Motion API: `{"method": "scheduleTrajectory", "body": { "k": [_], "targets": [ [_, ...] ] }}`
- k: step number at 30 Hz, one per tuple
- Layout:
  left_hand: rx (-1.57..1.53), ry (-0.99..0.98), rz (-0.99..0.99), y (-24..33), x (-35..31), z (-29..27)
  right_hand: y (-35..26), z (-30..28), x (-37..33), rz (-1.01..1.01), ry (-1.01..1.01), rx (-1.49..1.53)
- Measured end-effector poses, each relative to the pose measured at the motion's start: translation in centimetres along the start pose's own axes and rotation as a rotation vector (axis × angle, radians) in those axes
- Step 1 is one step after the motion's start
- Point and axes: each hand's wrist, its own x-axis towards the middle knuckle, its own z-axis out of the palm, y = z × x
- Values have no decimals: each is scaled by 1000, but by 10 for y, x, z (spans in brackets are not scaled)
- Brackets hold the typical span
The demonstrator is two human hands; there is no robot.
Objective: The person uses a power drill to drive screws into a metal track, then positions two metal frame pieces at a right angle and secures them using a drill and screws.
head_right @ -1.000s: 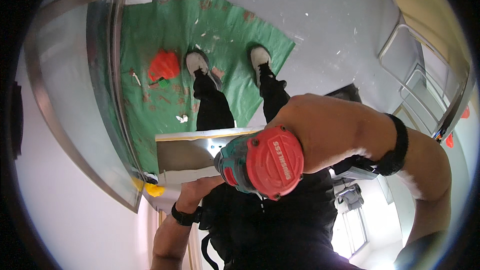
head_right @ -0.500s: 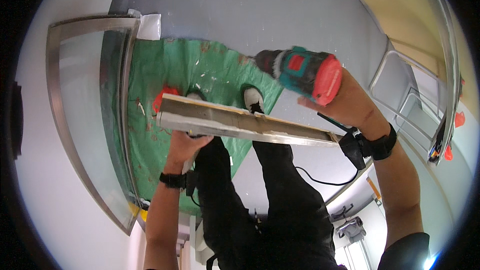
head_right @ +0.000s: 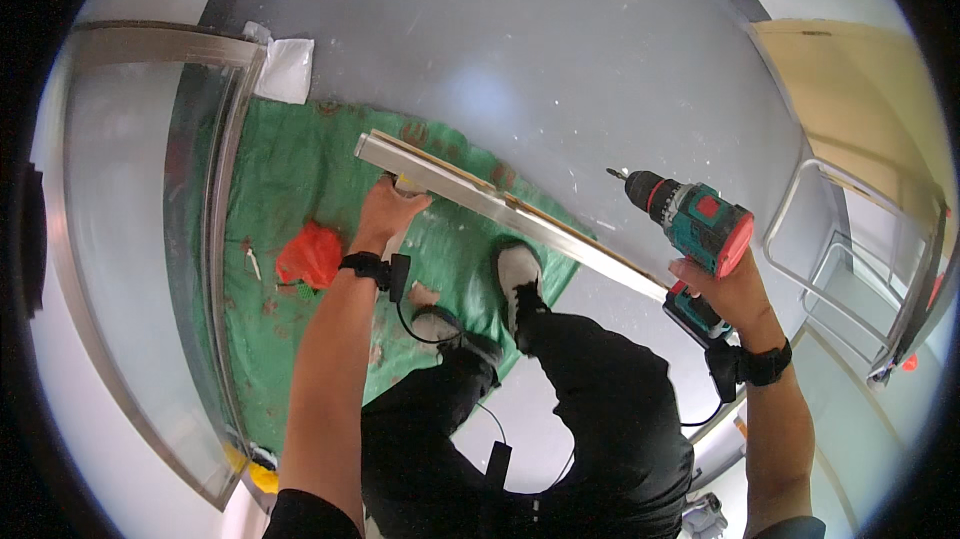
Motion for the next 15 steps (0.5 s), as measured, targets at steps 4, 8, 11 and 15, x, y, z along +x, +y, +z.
{"method": "scheduleTrajectory", "body": {
  "k": [4,8,11,15],
  "targets": [
    [179,70,6,-36,36,25,1,24,44,-55,25,11],
    [375,94,44,-44,46,35,3,49,83,-221,63,-7],
    [435,87,59,-34,39,29,-3,66,104,-254,-18,122],
    [407,120,101,-43,16,-10,-18,94,123,-279,-78,117]
  ]
}}
